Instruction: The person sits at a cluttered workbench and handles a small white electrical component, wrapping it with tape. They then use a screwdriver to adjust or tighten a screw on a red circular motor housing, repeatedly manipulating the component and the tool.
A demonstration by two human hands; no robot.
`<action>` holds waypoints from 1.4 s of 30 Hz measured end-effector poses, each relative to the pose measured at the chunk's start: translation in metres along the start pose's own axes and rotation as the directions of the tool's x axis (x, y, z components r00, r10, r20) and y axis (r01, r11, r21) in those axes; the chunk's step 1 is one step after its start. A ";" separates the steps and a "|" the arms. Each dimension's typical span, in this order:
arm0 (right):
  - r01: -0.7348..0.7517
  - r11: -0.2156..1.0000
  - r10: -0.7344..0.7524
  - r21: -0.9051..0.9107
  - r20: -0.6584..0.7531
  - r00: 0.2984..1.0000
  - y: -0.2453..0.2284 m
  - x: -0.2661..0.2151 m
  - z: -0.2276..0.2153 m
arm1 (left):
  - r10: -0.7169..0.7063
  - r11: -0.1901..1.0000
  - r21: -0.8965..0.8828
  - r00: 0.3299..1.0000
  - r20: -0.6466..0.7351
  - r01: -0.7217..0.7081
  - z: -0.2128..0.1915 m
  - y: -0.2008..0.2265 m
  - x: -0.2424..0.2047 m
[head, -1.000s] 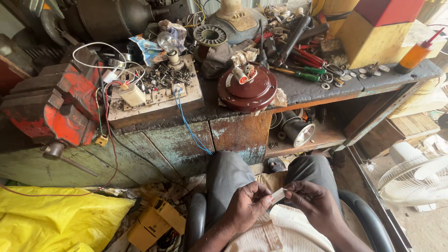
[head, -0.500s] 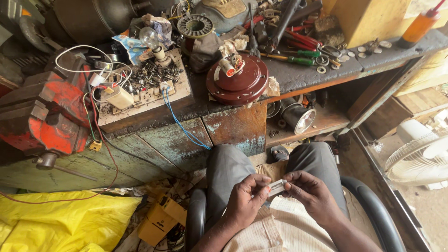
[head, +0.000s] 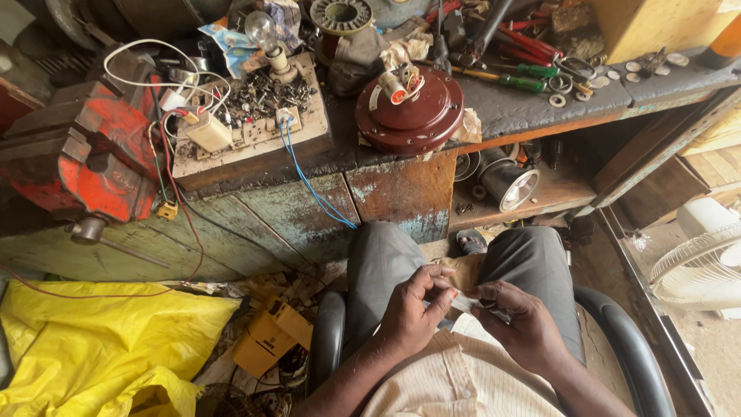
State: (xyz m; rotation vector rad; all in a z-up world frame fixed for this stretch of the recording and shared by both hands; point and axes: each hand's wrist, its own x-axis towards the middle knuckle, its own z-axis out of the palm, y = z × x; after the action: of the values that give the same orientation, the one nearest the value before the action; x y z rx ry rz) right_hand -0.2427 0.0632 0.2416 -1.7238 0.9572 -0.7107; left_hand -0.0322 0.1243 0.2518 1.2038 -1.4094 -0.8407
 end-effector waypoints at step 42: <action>-0.201 0.866 0.206 0.457 0.041 0.978 0.034 0.017 0.002 | -0.237 0.836 -0.495 0.969 0.065 0.238 0.025 -0.067 0.021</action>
State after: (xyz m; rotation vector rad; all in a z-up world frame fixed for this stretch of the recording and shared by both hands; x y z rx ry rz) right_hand -0.2417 0.0430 0.2091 -1.1840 0.8760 -0.7364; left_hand -0.0400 0.0846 0.1891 0.9760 -0.9583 -1.2905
